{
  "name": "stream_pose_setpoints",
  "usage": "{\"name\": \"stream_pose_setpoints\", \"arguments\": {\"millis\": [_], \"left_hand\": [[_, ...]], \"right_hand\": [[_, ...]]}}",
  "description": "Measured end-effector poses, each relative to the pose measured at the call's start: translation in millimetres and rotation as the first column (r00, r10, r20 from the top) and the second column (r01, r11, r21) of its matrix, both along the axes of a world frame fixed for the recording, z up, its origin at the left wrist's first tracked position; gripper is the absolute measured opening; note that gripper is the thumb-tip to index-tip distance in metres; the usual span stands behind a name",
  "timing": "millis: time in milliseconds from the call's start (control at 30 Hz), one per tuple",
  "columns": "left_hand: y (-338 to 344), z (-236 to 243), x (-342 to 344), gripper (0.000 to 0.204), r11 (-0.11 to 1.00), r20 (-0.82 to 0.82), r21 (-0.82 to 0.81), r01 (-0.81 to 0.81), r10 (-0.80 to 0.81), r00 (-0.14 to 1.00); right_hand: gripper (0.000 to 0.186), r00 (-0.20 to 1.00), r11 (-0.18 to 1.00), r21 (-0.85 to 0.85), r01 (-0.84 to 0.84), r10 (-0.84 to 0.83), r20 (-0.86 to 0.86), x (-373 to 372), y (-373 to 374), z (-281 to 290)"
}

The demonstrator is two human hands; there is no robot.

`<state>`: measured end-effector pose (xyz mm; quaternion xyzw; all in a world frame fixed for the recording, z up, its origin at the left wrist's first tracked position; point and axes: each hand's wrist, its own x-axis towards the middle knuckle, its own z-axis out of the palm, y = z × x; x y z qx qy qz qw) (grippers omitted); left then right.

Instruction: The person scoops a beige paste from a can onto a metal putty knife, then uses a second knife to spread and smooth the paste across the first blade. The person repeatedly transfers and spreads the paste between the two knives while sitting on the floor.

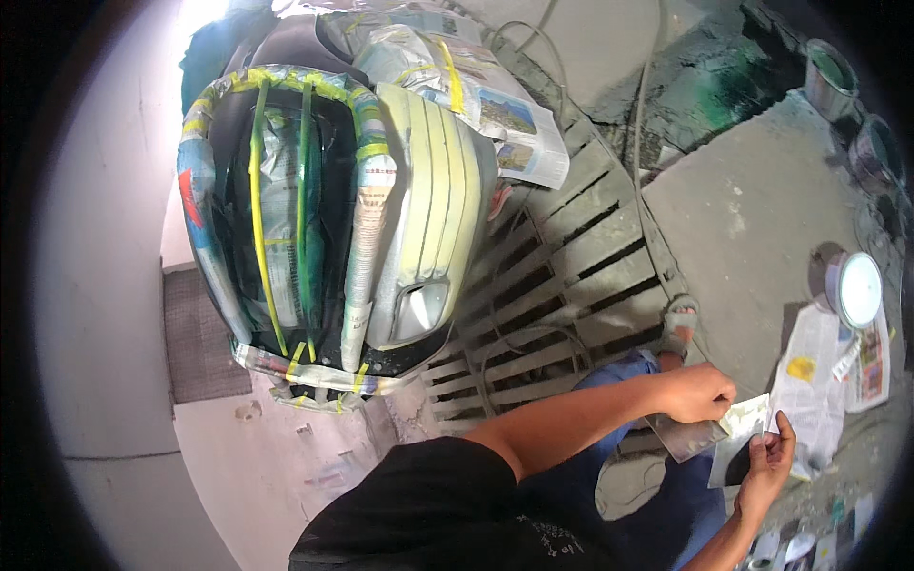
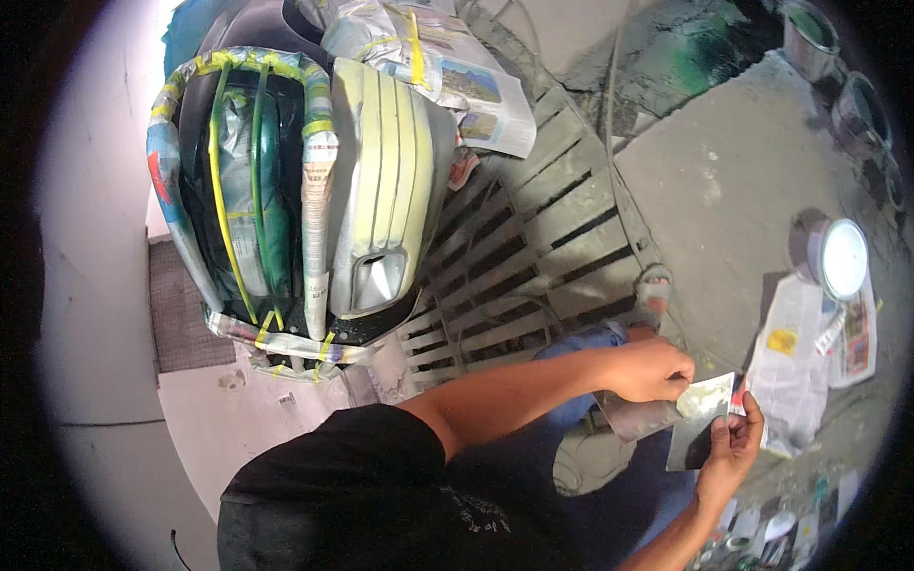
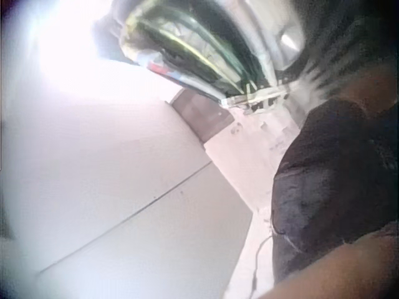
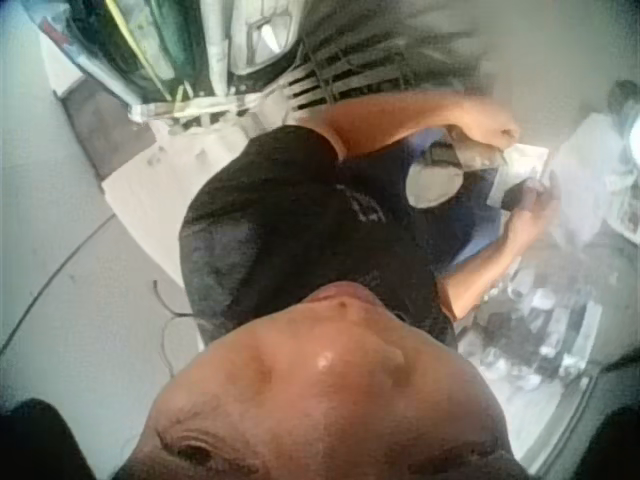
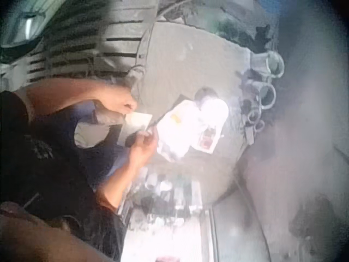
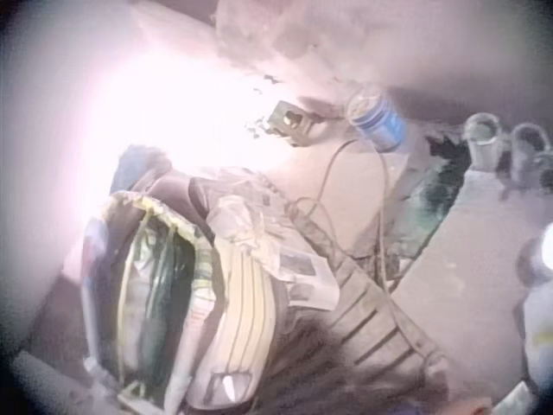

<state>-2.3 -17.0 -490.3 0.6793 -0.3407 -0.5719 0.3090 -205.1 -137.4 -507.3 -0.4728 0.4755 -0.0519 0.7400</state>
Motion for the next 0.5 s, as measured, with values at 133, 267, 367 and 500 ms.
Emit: {"name": "stream_pose_setpoints", "arguments": {"millis": [133,267,367,500], "left_hand": [[-9.1,-62.6,12.0,0.016,0.999,0.089,-0.043,-0.024,0.028,0.996],[-25.8,-103.9,23.1,0.015,0.994,0.162,-0.108,0.027,-0.009,0.987],[-26.1,-126.0,32.7,0.017,0.993,0.24,-0.1,0.06,-0.034,0.97],[-28.2,-127.4,55.7,0.02,0.998,0.367,-0.055,0.025,-0.003,0.93]], "right_hand": [[0.052,0.998,0.999,-0.037,-0.035,0.037,0.053,24.6,-16.5,-61.3],[0.05,0.989,0.991,-0.109,-0.082,0.095,0.113,26.3,-51.0,-123.3],[0.047,0.994,0.971,-0.238,0.03,-0.004,0.11,19.2,-98.8,-182.6],[0.042,0.97,0.949,-0.302,0.088,-0.012,0.244,53.3,-120.3,-206.0]]}}
